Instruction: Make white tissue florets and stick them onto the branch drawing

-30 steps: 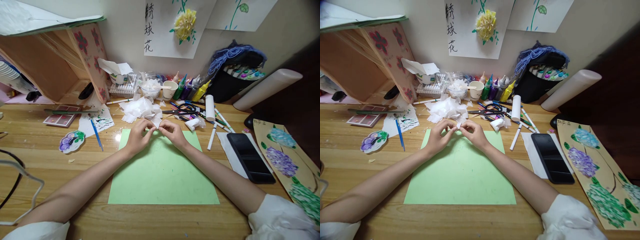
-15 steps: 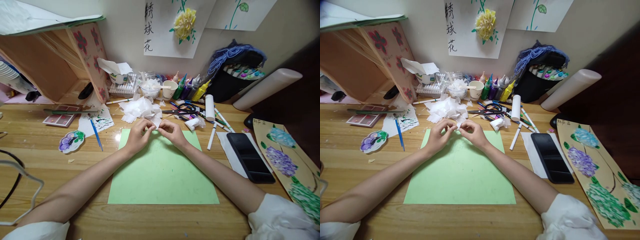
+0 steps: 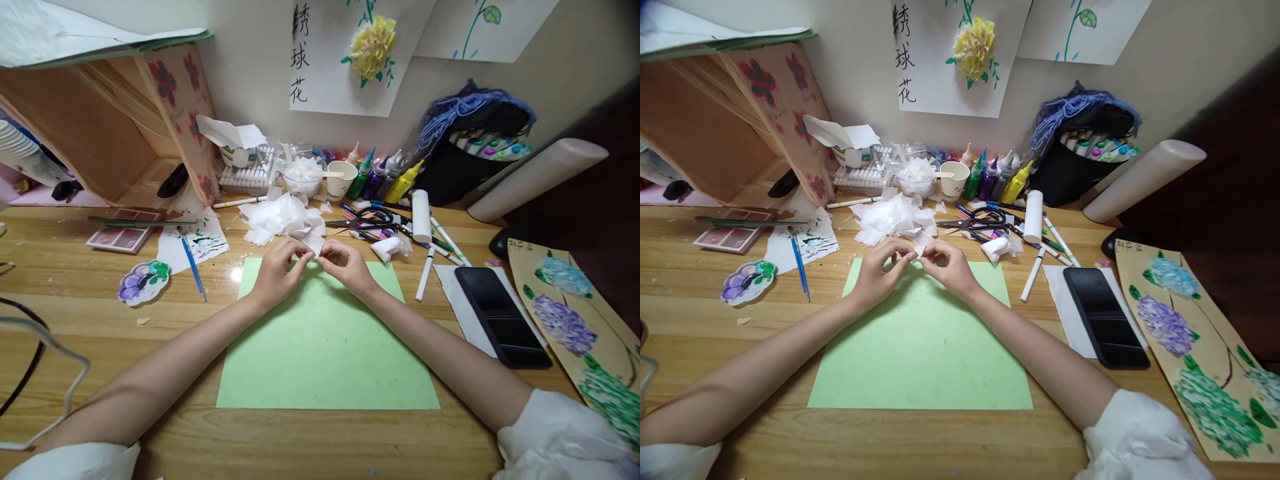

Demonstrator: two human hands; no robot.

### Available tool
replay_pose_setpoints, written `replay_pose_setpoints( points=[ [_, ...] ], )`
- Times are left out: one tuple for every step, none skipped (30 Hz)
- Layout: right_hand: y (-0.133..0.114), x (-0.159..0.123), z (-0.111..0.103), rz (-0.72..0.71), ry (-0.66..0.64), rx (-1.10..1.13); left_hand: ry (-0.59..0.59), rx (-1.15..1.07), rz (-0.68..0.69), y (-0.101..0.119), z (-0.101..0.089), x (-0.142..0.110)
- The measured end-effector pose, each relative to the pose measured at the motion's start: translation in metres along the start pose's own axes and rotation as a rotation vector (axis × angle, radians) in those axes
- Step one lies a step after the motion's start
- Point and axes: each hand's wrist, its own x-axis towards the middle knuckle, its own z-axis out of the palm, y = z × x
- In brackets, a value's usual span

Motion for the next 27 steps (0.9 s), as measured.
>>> replay_pose_setpoints(
  points=[
    [-0.0001, 0.0, -0.0001, 0.002, -0.001, -0.003, -0.001, 0.005, 0.009, 0.0003, -0.0001, -0.0002],
    [-0.0001, -0.0001, -0.0001, 0.003, -0.002, -0.006, -0.001, 0.011, 0.02, 0.0006, -0.0001, -0.0004],
    [0.0, -0.0001, -0.0002, 0.002, -0.002, -0.009, 0.0, 0.018, 0.033, 0.0009, -0.0002, -0.0007],
    [0.0, -0.0002, -0.0002, 0.001, -0.002, -0.01, 0.001, 0.027, 0.047, 0.0012, -0.0002, -0.001],
    [0.0002, -0.0002, -0.0001, -0.002, -0.003, -0.01, 0.005, 0.035, 0.062, 0.0013, -0.0001, -0.0014],
    [0.0003, -0.0001, -0.0001, -0.005, -0.003, -0.009, 0.01, 0.043, 0.075, 0.0013, 0.0, -0.0017],
    [0.0003, 0.0, 0.0, -0.006, -0.004, -0.005, 0.015, 0.049, 0.084, 0.0013, 0.0001, -0.002],
    [0.0004, 0.0001, 0.0, -0.006, -0.005, -0.001, 0.017, 0.053, 0.089, 0.0012, 0.0002, -0.0022],
    [0.0003, 0.0002, 0.0001, -0.006, -0.005, 0.002, 0.017, 0.055, 0.09, 0.0011, 0.0002, -0.0022],
    [0.0003, 0.0004, 0.0001, -0.006, -0.005, 0.003, 0.017, 0.056, 0.089, 0.001, 0.0003, -0.0022],
    [0.0001, 0.0005, 0.0001, -0.006, -0.004, 0.003, 0.017, 0.057, 0.088, 0.001, 0.0003, -0.002],
    [0.0, 0.0006, 0.0, -0.007, -0.003, 0.001, 0.016, 0.058, 0.087, 0.0009, 0.0003, -0.0017],
    [-0.0001, 0.0006, 0.0, -0.007, -0.004, -0.002, 0.018, 0.058, 0.087, 0.001, 0.0002, -0.0014],
    [-0.0002, 0.0006, -0.0001, -0.008, -0.005, -0.006, 0.019, 0.058, 0.089, 0.0011, 0.0001, -0.0011],
    [-0.0003, 0.0005, -0.0002, -0.007, -0.006, -0.008, 0.02, 0.06, 0.091, 0.0012, 0.0001, -0.0009],
    [-0.0005, 0.0003, -0.0002, -0.007, -0.005, -0.009, 0.02, 0.061, 0.092, 0.0013, 0.0, -0.0007],
    [-0.0007, 0.0002, -0.0002, -0.008, -0.004, -0.009, 0.021, 0.062, 0.093, 0.0015, -0.0001, -0.0006],
    [-0.0009, 0.0, -0.0003, -0.009, -0.004, -0.008, 0.02, 0.064, 0.093, 0.0017, -0.0001, -0.0006],
    [-0.0011, -0.0001, -0.0003, -0.01, -0.003, -0.007, 0.02, 0.066, 0.093, 0.0019, -0.0002, -0.0007],
    [-0.0014, -0.0002, -0.0004, -0.009, -0.003, -0.005, 0.018, 0.068, 0.092, 0.002, -0.0003, -0.0007],
    [-0.0016, -0.0003, -0.0006, -0.008, -0.005, -0.002, 0.016, 0.068, 0.091, 0.0021, -0.0003, -0.0008],
    [-0.0018, -0.0004, -0.0008, -0.003, -0.007, 0.002, 0.013, 0.067, 0.09, 0.0022, -0.0003, -0.0009],
    [-0.0018, -0.0003, -0.0011, 0.003, -0.008, 0.007, 0.011, 0.065, 0.089, 0.0021, -0.0004, -0.001],
    [-0.0017, -0.0003, -0.0013, 0.01, -0.009, 0.013, 0.008, 0.063, 0.088, 0.002, -0.0004, -0.001],
    [-0.0016, -0.0002, -0.0016, 0.016, -0.009, 0.019, 0.007, 0.062, 0.086, 0.0018, -0.0004, -0.0011],
    [-0.0014, -0.0001, -0.0017, 0.018, -0.01, 0.024, 0.006, 0.061, 0.084, 0.0017, -0.0004, -0.0011],
    [-0.0012, 0.0, -0.0018, 0.018, -0.01, 0.025, 0.005, 0.061, 0.08, 0.0015, -0.0005, -0.0012]
  ],
)
